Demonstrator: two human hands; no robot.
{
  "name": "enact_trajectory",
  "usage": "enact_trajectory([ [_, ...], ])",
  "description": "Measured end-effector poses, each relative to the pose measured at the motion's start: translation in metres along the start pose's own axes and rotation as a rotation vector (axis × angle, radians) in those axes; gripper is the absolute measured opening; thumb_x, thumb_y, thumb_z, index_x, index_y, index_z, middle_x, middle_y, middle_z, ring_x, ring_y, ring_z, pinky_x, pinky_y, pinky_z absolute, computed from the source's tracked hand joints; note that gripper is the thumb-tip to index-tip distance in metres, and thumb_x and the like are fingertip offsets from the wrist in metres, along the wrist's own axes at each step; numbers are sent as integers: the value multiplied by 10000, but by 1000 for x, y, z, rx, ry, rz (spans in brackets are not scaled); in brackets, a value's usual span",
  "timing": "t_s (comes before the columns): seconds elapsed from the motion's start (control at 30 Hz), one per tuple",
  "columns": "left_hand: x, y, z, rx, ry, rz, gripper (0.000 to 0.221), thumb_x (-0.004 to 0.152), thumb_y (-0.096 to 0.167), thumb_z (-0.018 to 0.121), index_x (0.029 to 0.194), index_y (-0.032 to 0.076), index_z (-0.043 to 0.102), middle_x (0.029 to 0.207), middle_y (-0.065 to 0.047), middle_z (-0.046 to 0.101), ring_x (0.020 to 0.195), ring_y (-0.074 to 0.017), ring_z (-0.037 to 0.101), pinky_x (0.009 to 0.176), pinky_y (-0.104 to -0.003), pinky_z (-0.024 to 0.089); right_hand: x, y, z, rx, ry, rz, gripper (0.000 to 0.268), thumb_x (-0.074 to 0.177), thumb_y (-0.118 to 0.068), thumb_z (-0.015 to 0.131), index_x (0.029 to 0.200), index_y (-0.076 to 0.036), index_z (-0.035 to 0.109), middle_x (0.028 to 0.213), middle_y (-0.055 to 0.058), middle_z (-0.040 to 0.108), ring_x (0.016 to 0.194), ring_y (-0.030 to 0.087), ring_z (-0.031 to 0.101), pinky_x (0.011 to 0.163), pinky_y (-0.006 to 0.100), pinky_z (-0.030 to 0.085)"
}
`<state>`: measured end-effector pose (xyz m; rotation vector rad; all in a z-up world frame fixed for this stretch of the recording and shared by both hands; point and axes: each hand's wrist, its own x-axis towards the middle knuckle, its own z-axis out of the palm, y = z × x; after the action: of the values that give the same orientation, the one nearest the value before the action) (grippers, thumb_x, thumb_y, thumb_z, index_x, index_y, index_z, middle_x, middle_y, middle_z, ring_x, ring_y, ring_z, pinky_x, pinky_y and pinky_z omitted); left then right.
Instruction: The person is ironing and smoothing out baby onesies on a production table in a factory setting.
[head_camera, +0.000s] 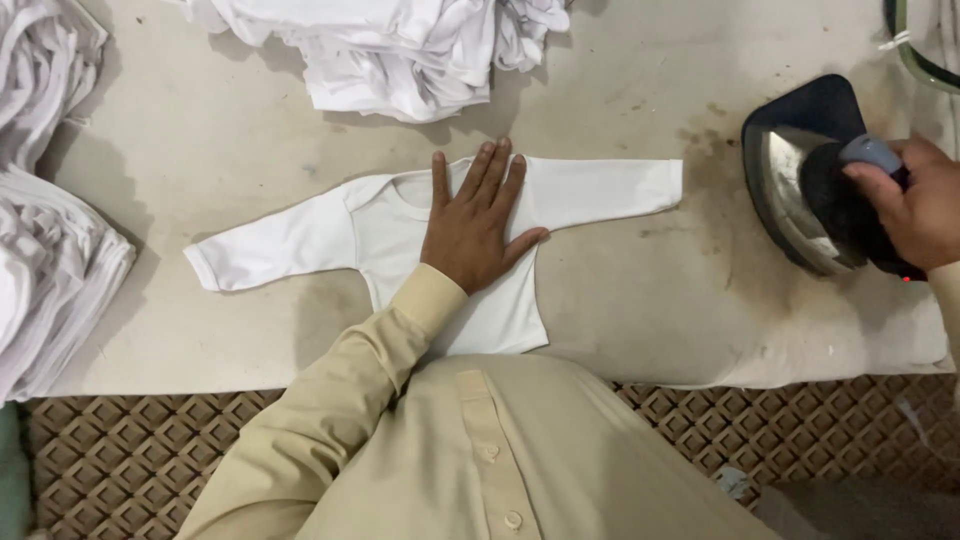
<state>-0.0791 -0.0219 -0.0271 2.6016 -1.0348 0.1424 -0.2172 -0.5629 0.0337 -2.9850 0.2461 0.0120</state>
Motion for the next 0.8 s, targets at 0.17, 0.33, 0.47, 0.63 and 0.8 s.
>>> enact_trajectory([
  [0.17, 5, -3, -5, -16, -68, -31, 915, 981, 783, 424, 1620, 136, 324, 1701, -200, 195, 1591, -340, 126, 1205, -733, 29, 18, -153, -50, -502, -269, -94, 527, 998, -615, 572, 1391, -274, 651, 1239, 59, 786, 1071, 334, 776, 843, 409, 608],
  [0.33, -15, 8, -31, 35, -2, -38, 881, 886, 779, 630, 1523, 213, 409, 1537, -244, 237, 1403, -437, 238, 1093, -715, 195, 47, -256, -5, -151, -235, -376, 513, 1030, -549, 515, 1234, -91, 623, 970, 153, 738, 761, 384, 701, 568, 514, 506],
  [0.47, -52, 49, -36, -281, -501, 210, 568, 853, 654, 706, 971, 101, 647, 851, -103, 738, 716, -402, 700, 536, -539, 493, 56, -321, 3, -57, -144, -538, 527, 1012, -567, 586, 1228, -88, 624, 815, 182, 732, 624, 434, 681, 503, 532, 500],
  [0.63, -65, 78, 25, -192, -436, 448, 171, 865, 216, 650, 731, 124, 702, 647, -81, 697, 554, -307, 680, 449, -444, 500, 76, -395, 4, -72, -179, -432, 523, 1133, -562, 451, 1089, -48, 537, 700, 208, 672, 608, 440, 661, 514, 526, 487],
  [0.8, -74, 78, 4, -201, -382, 486, 177, 849, 118, 629, 695, 107, 717, 606, -89, 682, 538, -278, 700, 455, -437, 544, 103, -409, 36, -27, -84, -278, 585, 1179, -644, 408, 1081, -81, 528, 722, 188, 695, 673, 425, 735, 526, 518, 567],
])
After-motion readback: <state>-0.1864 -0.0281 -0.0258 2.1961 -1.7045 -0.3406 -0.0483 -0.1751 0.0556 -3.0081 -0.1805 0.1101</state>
